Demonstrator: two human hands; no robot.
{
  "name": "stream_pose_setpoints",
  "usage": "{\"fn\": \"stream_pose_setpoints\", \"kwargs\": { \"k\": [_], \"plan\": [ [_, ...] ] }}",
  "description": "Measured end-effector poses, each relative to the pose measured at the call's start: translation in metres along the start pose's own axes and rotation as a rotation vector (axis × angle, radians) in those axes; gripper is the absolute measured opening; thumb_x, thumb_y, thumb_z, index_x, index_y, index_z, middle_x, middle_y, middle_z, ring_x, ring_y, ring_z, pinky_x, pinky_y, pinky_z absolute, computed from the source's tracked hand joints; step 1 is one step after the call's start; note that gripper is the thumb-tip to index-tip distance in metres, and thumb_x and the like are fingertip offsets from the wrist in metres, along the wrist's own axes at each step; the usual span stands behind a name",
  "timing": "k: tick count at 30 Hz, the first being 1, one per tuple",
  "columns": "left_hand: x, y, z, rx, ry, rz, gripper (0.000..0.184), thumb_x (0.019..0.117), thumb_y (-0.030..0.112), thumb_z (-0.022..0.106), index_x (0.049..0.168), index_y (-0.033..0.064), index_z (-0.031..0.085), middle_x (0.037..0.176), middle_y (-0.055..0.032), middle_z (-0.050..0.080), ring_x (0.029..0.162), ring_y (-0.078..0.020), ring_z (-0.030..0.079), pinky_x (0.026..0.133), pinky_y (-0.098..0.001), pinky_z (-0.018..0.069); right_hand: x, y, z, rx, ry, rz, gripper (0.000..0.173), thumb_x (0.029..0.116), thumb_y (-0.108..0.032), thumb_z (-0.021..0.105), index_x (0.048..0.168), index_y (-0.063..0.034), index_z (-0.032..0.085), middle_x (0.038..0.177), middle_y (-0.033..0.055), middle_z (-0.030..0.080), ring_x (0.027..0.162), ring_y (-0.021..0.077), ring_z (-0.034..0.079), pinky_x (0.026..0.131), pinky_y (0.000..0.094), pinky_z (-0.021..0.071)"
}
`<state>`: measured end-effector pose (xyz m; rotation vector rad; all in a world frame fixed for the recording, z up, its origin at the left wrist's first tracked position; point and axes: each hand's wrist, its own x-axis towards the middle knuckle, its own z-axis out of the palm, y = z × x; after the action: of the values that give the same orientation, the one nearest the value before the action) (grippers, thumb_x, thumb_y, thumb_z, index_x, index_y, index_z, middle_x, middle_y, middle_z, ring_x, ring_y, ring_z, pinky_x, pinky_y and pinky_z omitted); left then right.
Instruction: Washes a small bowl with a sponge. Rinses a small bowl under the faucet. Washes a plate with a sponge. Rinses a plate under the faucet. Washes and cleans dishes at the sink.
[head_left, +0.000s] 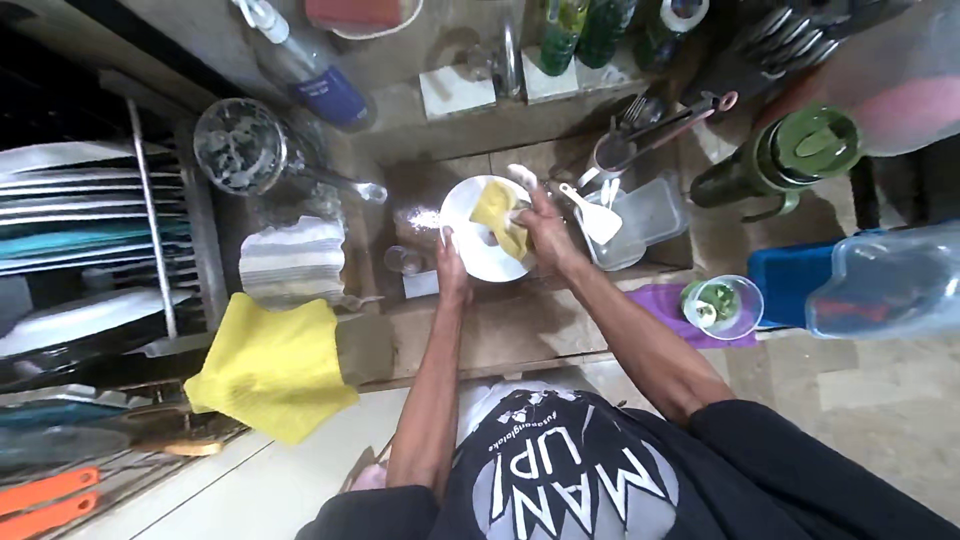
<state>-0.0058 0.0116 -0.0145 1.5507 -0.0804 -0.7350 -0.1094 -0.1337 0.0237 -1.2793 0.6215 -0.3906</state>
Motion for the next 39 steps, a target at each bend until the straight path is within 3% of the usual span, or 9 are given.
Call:
{"fn": "stream_pose_setpoints", "kwargs": {
  "k": [4, 9, 14, 19, 22, 26, 31, 35, 39],
  "plan": [
    [-0.011, 0.005, -0.001, -0.08, -0.007, -0.035, 0.06, 0.1102, 0.051, 0.032, 0.155, 0.0124, 0.039, 0.142, -0.0119, 0.059, 0.127, -0.0225, 0.061, 0.103, -0.0487, 0.0545, 0.017, 0.006, 0.004, -0.556, 0.008, -0.223, 0.051, 0.097, -0.005, 0.053, 0.148, -0.0046, 0.052, 0.145, 0.0168, 0.057, 0.133, 0.0264, 0.055, 0.112, 0.0457, 0.0459],
    [-0.014, 0.014, -0.012, -0.212, -0.092, -0.009, 0.057, 0.1111, 0.047, 0.033, 0.154, 0.0109, 0.037, 0.141, -0.0129, 0.059, 0.127, -0.0249, 0.061, 0.103, -0.05, 0.0543, 0.021, 0.01, 0.014, -1.012, 0.109, -0.53, 0.036, 0.0958, -0.006, 0.058, 0.128, -0.0128, 0.072, 0.15, 0.0137, 0.055, 0.142, 0.0346, 0.048, 0.118, 0.0548, 0.0375],
    [-0.001, 0.026, -0.024, -0.153, -0.12, -0.028, 0.061, 0.1103, 0.051, 0.033, 0.158, 0.0133, 0.032, 0.147, -0.0123, 0.054, 0.133, -0.0238, 0.056, 0.107, -0.0495, 0.0513, -0.025, 0.024, 0.036, -1.186, -0.227, -0.484, 0.041, 0.1032, -0.029, 0.047, 0.128, -0.0034, 0.067, 0.153, 0.0163, 0.051, 0.151, 0.0343, 0.035, 0.125, 0.0621, 0.0164],
    [-0.015, 0.033, -0.037, -0.024, -0.227, -0.068, 0.06, 0.1093, 0.054, 0.033, 0.156, 0.0159, 0.038, 0.151, -0.0112, 0.051, 0.136, -0.0241, 0.052, 0.111, -0.0526, 0.0465, 0.002, 0.015, 0.023, -1.341, 0.029, -0.328, 0.047, 0.1072, -0.037, 0.042, 0.142, -0.0102, 0.06, 0.159, 0.013, 0.045, 0.154, 0.0363, 0.028, 0.124, 0.067, 0.0126],
    [0.0, 0.03, -0.031, -0.067, -0.254, 0.022, 0.055, 0.112, 0.043, 0.033, 0.151, 0.0067, 0.044, 0.145, -0.0138, 0.056, 0.132, -0.0214, 0.056, 0.111, -0.0451, 0.0482, -0.019, 0.016, 0.06, -1.238, -0.088, -0.436, 0.052, 0.1063, -0.041, 0.035, 0.131, -0.0072, 0.065, 0.156, 0.0156, 0.048, 0.153, 0.0357, 0.029, 0.125, 0.065, 0.0122],
    [0.012, 0.038, -0.058, 0.022, -0.234, -0.001, 0.056, 0.1102, 0.044, 0.041, 0.155, 0.0098, 0.04, 0.146, -0.0134, 0.055, 0.132, -0.0211, 0.056, 0.11, -0.0459, 0.049, -0.029, 0.023, 0.012, -1.324, -0.018, -0.251, 0.055, 0.1052, -0.043, 0.044, 0.148, -0.0106, 0.054, 0.16, 0.0127, 0.043, 0.155, 0.0362, 0.024, 0.123, 0.0692, 0.0088],
    [0.007, 0.059, -0.054, 0.347, -0.438, -0.013, 0.048, 0.1025, 0.021, 0.063, 0.146, 0.004, 0.051, 0.137, -0.0176, 0.062, 0.123, -0.0245, 0.062, 0.106, -0.0468, 0.0514, 0.017, -0.029, 0.012, -0.954, -0.141, -0.297, 0.05, 0.1009, -0.024, 0.059, 0.149, -0.0118, 0.053, 0.144, 0.0124, 0.059, 0.132, 0.0265, 0.057, 0.113, 0.0507, 0.0439],
    [0.02, 0.08, -0.04, 0.493, -0.495, 0.069, 0.041, 0.098, 0.019, 0.07, 0.134, 0.0008, 0.062, 0.125, -0.0186, 0.068, 0.114, -0.0255, 0.067, 0.103, -0.0472, 0.0525, 0.03, -0.056, 0.015, -0.852, -0.386, -0.329, 0.04, 0.0977, -0.015, 0.064, 0.138, -0.0124, 0.064, 0.129, 0.0102, 0.068, 0.118, 0.0209, 0.065, 0.106, 0.044, 0.05],
    [0.024, 0.085, -0.037, 0.231, -0.33, 0.043, 0.035, 0.0978, 0.017, 0.07, 0.128, 0.0018, 0.065, 0.115, -0.0138, 0.071, 0.101, -0.0194, 0.071, 0.091, -0.0417, 0.0599, 0.013, -0.044, 0.009, -0.726, 0.008, -0.311, 0.04, 0.102, -0.02, 0.058, 0.141, -0.0112, 0.061, 0.129, 0.0101, 0.069, 0.116, 0.0186, 0.067, 0.104, 0.0425, 0.0525]
  ]
}}
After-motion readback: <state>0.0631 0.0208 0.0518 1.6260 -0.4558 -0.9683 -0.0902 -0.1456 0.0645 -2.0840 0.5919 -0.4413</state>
